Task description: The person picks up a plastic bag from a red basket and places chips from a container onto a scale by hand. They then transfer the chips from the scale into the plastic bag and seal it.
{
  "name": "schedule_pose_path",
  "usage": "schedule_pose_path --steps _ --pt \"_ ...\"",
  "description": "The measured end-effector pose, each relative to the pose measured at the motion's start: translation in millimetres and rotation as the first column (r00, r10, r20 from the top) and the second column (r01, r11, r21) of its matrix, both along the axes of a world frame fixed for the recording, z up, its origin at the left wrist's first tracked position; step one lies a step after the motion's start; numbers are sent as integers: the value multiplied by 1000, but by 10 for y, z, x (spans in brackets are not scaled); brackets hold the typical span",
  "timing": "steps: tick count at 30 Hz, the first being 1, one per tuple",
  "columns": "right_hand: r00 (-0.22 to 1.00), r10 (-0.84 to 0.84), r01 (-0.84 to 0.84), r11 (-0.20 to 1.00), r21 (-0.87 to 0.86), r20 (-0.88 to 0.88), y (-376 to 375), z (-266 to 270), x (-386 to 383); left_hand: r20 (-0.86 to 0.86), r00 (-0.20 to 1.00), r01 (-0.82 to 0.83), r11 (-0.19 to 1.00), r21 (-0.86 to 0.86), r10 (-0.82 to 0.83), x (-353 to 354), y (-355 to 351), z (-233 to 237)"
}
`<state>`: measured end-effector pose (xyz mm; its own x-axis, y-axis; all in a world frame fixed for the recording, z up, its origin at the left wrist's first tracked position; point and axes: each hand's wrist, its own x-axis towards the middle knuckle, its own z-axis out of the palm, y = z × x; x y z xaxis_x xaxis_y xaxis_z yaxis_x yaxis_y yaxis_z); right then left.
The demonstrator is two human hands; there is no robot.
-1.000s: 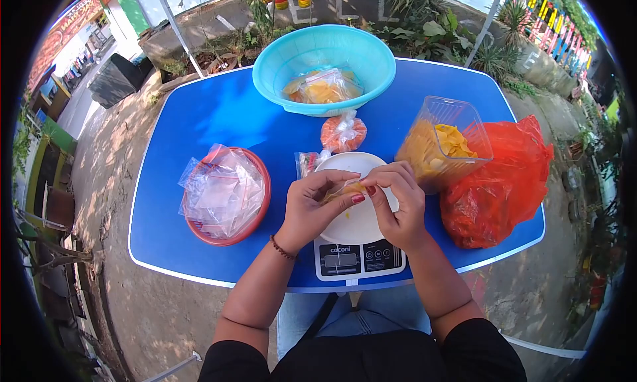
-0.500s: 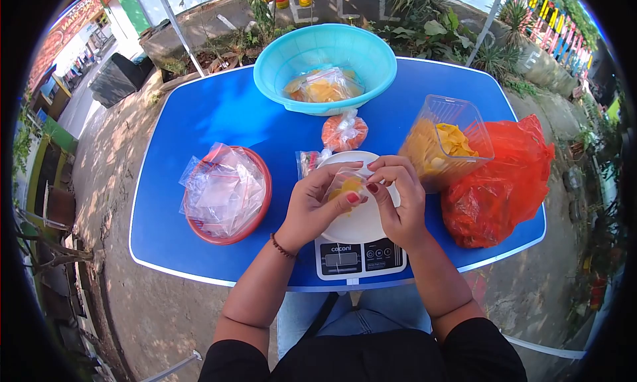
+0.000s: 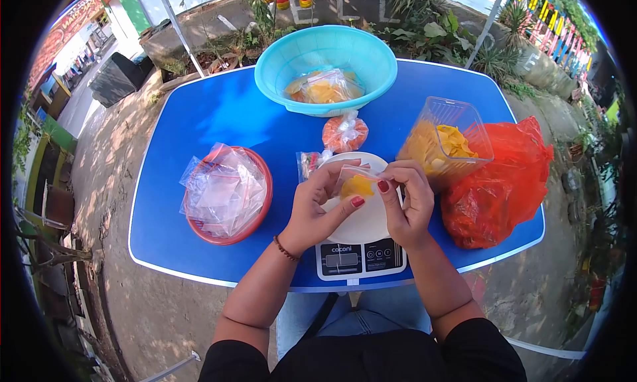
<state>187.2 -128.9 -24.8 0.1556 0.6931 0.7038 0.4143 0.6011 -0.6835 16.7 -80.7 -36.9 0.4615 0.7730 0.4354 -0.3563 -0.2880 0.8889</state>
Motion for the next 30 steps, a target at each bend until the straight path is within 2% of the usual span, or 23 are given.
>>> schedule_pose_path --steps 1,4,7,10,13,16,19,22,25,28,30 --pt "999 -19 19 1000 2 -25 -2 10 -15 36 999 -37 999 33 36 8 21 -40" --pt "998 -36 35 999 24 59 15 1 14 -185 971 -126 980 152 153 -119 104 -111" --pt "996 -34 30 998 49 79 22 -1 17 -204 962 -150 977 154 180 -86 62 -48" --pt "996 -66 69 997 38 -62 10 -24 -4 -88 979 -187 982 -17 184 -29 -3 -24" --pt "998 -41 41 999 -7 -39 11 -16 25 -165 981 -104 994 21 106 -91 15 -70" --pt "999 -9 8 1000 -24 -40 15 -17 35 -146 984 -108 994 -14 105 -88 26 -97" --pt "997 -23 22 1000 -20 -79 19 -35 31 -57 987 -152 986 -69 148 -55 8 -59" --pt "997 5 -6 1000 -14 -73 33 -36 21 -90 961 -246 959 139 260 -22 23 2" --pt "999 28 -28 999 -19 -17 22 -19 17 -99 926 -327 906 270 364 -33 40 -34" --pt "998 21 -21 1000 4 61 12 24 26 -58 908 -370 861 349 414 -22 36 5" --pt "997 10 -11 1000 7 72 2 45 24 -113 910 -320 849 421 399 -76 54 -12"
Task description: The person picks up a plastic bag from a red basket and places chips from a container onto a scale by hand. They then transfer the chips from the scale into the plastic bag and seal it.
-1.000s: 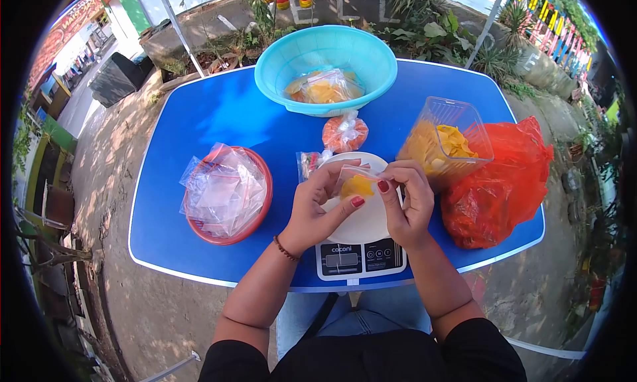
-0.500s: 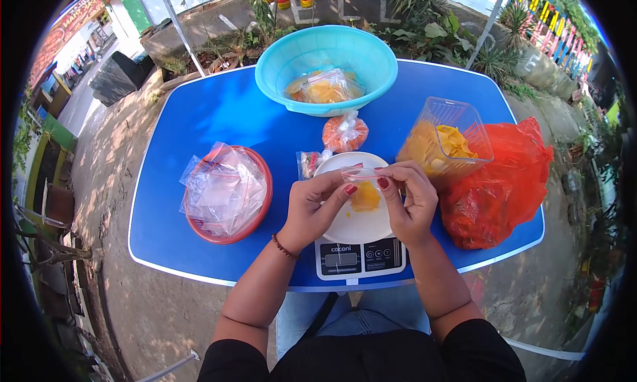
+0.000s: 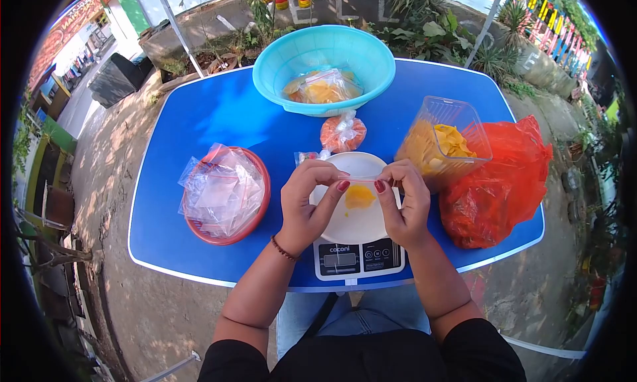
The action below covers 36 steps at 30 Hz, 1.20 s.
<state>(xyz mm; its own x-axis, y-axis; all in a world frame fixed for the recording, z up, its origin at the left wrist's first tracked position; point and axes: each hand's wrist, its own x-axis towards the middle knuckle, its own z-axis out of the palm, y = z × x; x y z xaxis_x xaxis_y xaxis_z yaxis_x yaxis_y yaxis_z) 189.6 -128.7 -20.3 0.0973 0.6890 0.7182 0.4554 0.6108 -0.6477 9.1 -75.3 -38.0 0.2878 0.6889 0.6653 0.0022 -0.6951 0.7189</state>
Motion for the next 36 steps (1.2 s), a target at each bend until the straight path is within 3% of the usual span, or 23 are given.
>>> schedule_pose_path --steps 4,7,10,16,19,36 --pt "999 39 -39 999 7 -34 2 -5 15 19 1000 21 998 -58 -20 -5 10 -19" --pt "997 65 -65 998 12 39 25 -9 2 55 987 158 960 -230 -149 11 -58 5" --pt "997 77 -77 997 -16 -4 2 -15 -18 86 981 194 929 -314 -175 25 -101 -10" --pt "990 105 -107 994 19 91 11 -17 57 26 992 125 958 -260 -122 86 -158 -13" --pt "991 123 -123 992 -1 56 19 -54 20 -73 992 93 990 -105 -100 79 -138 21" --pt "983 47 -58 997 58 175 23 22 -1 -155 987 37 998 53 -28 47 -120 78"
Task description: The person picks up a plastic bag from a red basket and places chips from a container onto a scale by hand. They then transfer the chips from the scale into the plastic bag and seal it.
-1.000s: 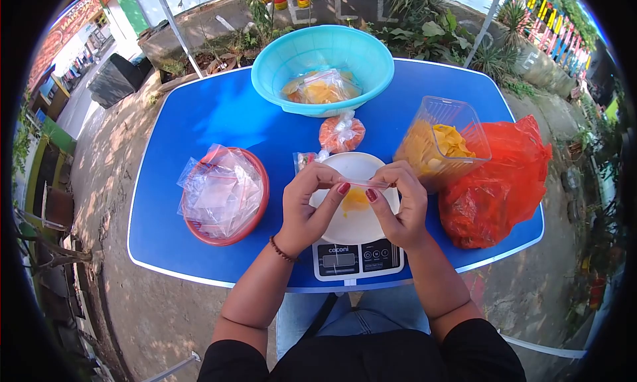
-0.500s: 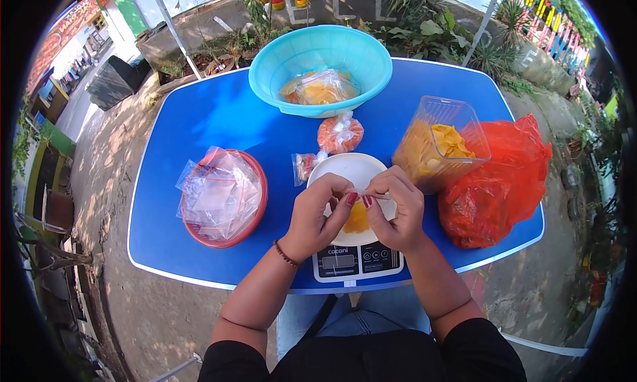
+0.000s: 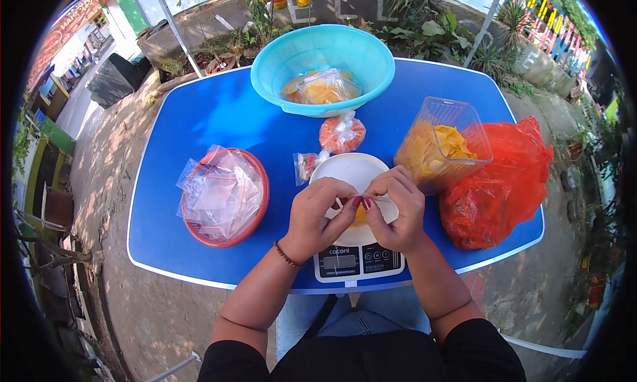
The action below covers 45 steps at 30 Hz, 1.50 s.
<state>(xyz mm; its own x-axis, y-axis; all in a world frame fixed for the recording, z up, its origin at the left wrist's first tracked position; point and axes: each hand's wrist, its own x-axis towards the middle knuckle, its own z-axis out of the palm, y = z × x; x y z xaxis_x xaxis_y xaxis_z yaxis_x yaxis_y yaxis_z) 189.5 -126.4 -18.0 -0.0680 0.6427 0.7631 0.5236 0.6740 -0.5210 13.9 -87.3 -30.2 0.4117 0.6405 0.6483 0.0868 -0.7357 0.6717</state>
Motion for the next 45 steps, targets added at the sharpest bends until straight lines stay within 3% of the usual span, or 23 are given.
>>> schedule_pose_path --steps 4,10,13,16,22,25,28,31,34,38,40,45 --pt "998 6 -9 999 -42 -63 3 -51 16 34 998 -44 999 23 43 -31 9 -26" --pt "991 37 -40 999 -18 -129 -3 -80 -7 191 982 38 978 -205 2 37 13 -3" --pt "975 8 -26 997 -74 -222 -20 -111 16 122 992 23 990 -140 -6 -3 66 2" --pt "926 -35 -11 993 -121 -376 -7 -97 -25 162 985 -22 978 -208 56 -17 66 -70" --pt "933 -21 -39 987 -158 -359 7 -161 35 112 993 -3 969 -247 32 -42 89 -123" --pt "876 -28 -82 975 -205 -482 15 -208 47 65 996 77 970 -232 -64 -84 83 -69" --pt "823 -10 -146 962 -229 -568 57 -252 45 78 997 21 969 -247 -1 -17 75 -124" --pt "896 51 -140 975 -171 -441 74 -269 1 212 977 54 942 -330 19 9 95 -140" --pt "822 191 -355 909 -220 -536 40 -231 -94 323 940 53 894 -445 105 37 99 -171" --pt "776 145 -304 939 -163 -613 110 -372 -132 242 969 29 950 -312 50 -4 157 -197" --pt "848 117 -243 953 -183 -517 130 -374 -54 188 982 42 974 -222 1 -24 152 -161" --pt "914 13 -132 955 -266 -406 158 -243 16 142 989 15 951 -310 30 -18 189 -105"
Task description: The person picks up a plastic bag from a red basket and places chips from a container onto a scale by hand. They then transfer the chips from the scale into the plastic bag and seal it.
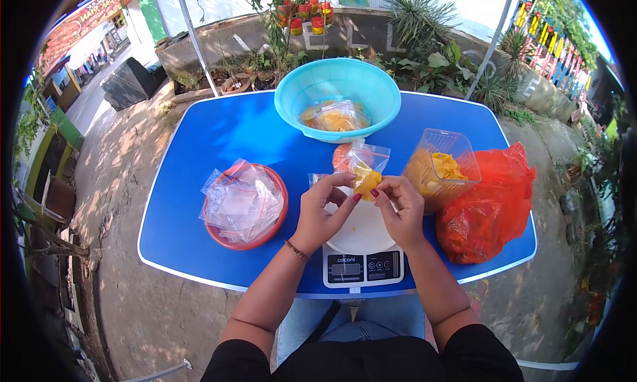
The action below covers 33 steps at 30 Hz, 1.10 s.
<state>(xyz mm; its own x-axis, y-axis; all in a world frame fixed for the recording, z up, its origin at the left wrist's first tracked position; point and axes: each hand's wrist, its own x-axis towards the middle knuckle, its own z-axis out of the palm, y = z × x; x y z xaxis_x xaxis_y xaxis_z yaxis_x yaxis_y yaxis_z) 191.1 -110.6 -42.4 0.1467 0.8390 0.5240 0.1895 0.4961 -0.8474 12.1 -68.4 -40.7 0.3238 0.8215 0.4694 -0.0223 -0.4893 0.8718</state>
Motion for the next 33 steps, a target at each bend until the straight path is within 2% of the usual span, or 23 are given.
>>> schedule_pose_path --steps 2,5,8,11,12,15,16,19,22,25,28,31,32,33 --pt "1000 -24 25 998 -51 18 29 92 -14 -59 998 -30 1000 -1 30 -8 35 49" --pt "999 -31 31 999 -20 12 139 240 -111 -67 989 -129 989 66 134 44 84 278" --pt "987 -31 34 999 14 -155 423 235 -188 -190 947 -228 958 176 260 95 254 492" --pt "992 -57 44 992 -119 -111 820 247 -166 -210 918 -303 936 177 337 133 526 586" --pt "995 -83 76 989 -128 -51 928 301 -189 -216 920 -307 944 124 327 144 607 636" --pt "997 -75 76 992 -104 17 1205 349 -276 -221 862 -343 845 410 457 116 976 468" --pt "988 -97 110 988 -110 118 1191 396 -302 -305 821 -359 851 382 483 85 989 447" --pt "976 -122 132 990 -41 182 1204 358 -331 -320 792 -409 841 353 520 -8 949 400" --pt "987 -56 73 991 -112 148 986 457 -392 -381 758 -394 837 380 530 -164 799 371" --pt "985 97 -77 988 -137 143 955 312 -489 -420 744 -370 844 387 519 -349 552 477" --pt "952 165 -151 986 -72 259 829 425 -750 -419 711 -410 818 405 564 -638 293 587" --pt "804 232 -287 958 17 547 788 592 -1034 -391 686 -463 783 415 613 -1002 229 469" --pt "777 297 -363 932 10 555 827 531 -1142 -415 646 -495 765 412 641 -1107 208 432" --pt "703 357 -405 912 -67 616 837 543 -1250 -449 618 -512 764 393 645 -1211 179 415"
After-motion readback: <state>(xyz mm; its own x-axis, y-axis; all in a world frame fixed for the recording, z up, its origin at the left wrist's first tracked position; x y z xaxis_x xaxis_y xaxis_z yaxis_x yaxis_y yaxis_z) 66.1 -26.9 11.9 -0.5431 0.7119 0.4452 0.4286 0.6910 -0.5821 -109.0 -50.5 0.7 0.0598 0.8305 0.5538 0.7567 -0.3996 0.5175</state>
